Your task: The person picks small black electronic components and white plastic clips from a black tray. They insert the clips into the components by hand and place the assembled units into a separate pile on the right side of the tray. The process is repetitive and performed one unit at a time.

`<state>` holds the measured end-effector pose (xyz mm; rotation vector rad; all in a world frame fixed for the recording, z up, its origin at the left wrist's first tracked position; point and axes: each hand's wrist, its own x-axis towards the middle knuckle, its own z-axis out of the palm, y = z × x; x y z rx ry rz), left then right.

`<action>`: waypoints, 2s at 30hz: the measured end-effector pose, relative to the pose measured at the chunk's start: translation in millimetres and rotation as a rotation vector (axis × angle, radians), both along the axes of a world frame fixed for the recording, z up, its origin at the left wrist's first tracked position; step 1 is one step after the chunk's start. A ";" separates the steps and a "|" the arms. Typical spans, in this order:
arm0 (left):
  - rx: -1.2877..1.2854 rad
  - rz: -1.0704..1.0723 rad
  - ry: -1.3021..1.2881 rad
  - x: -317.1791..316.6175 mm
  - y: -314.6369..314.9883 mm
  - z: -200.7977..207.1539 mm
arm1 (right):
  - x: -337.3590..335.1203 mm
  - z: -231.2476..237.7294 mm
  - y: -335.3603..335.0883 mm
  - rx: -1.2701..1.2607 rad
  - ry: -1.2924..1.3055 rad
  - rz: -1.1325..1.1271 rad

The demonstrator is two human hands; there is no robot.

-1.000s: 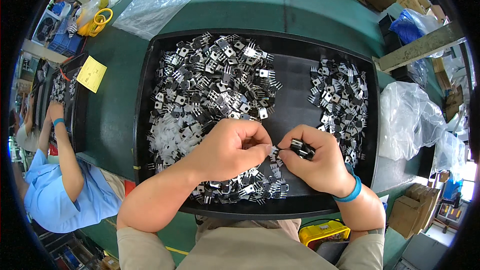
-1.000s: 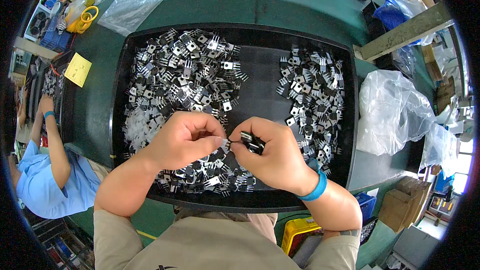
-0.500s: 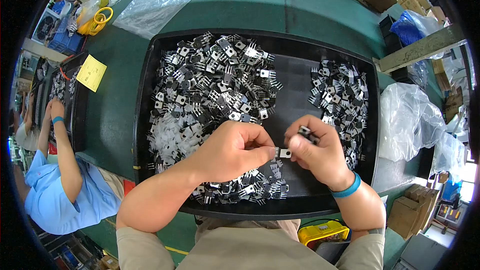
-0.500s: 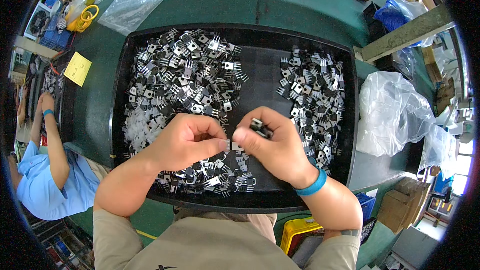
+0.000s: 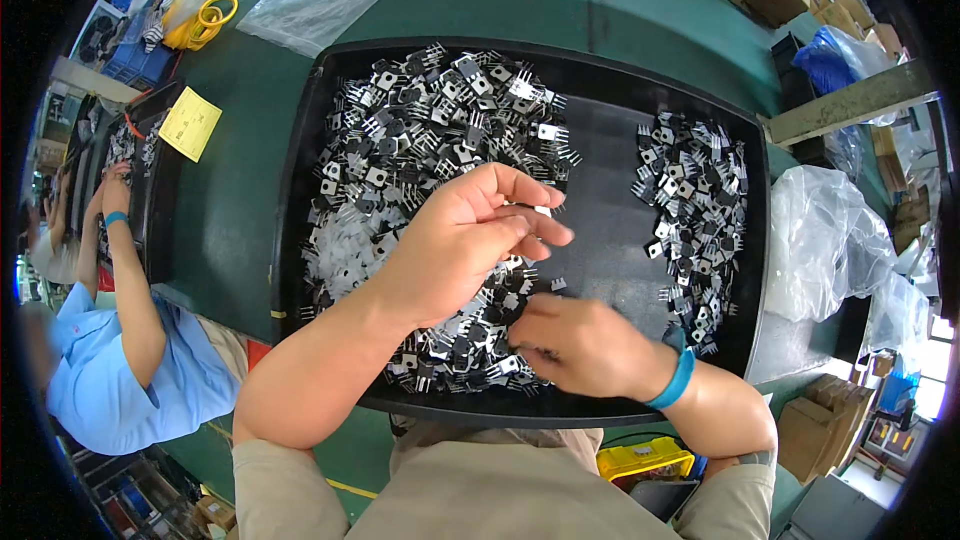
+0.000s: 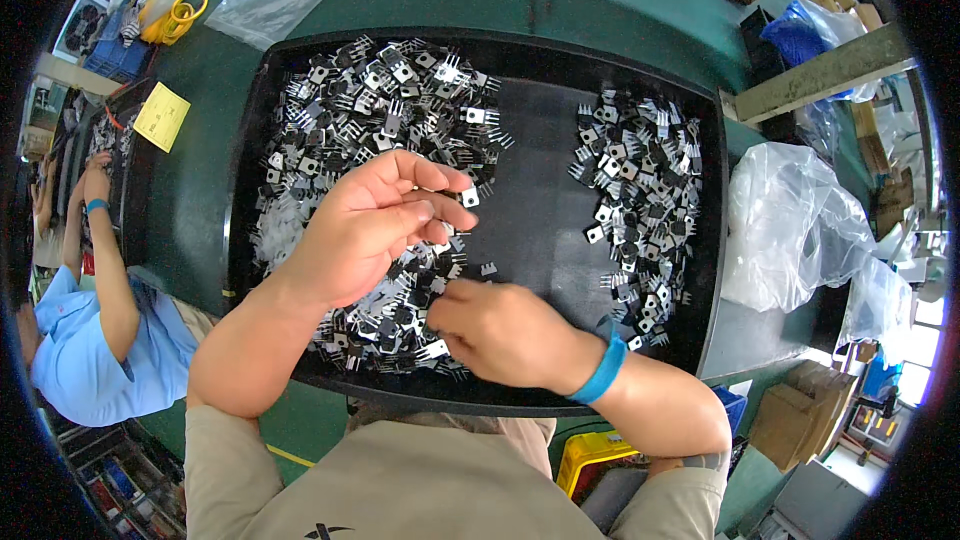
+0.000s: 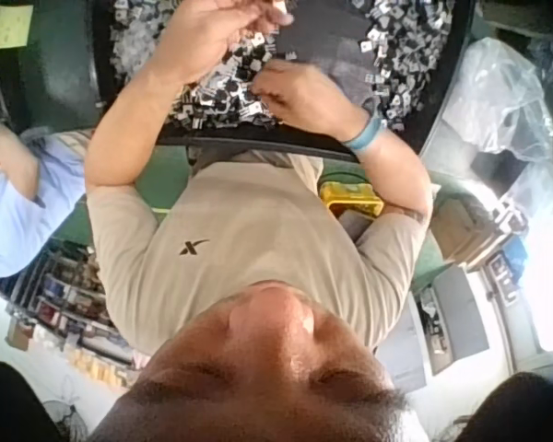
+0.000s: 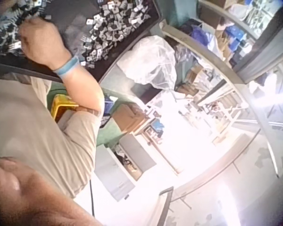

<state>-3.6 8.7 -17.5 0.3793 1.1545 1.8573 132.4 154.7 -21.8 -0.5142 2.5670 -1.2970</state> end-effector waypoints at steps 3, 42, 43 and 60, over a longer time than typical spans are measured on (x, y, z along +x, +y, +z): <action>0.000 0.023 -0.068 3.3 1.5 10.4 | 3.2 -2.0 -15.3 0.146 0.062 0.030; -0.172 -0.128 0.625 18.5 -1.3 9.9 | -7.2 30.2 23.7 -0.062 0.409 -0.503; -0.169 -0.127 0.627 18.4 -1.1 10.9 | -7.0 30.0 23.8 -0.058 0.405 -0.500; -0.204 -0.149 0.654 18.2 -1.8 11.5 | -6.0 29.4 22.3 -0.037 0.394 -0.478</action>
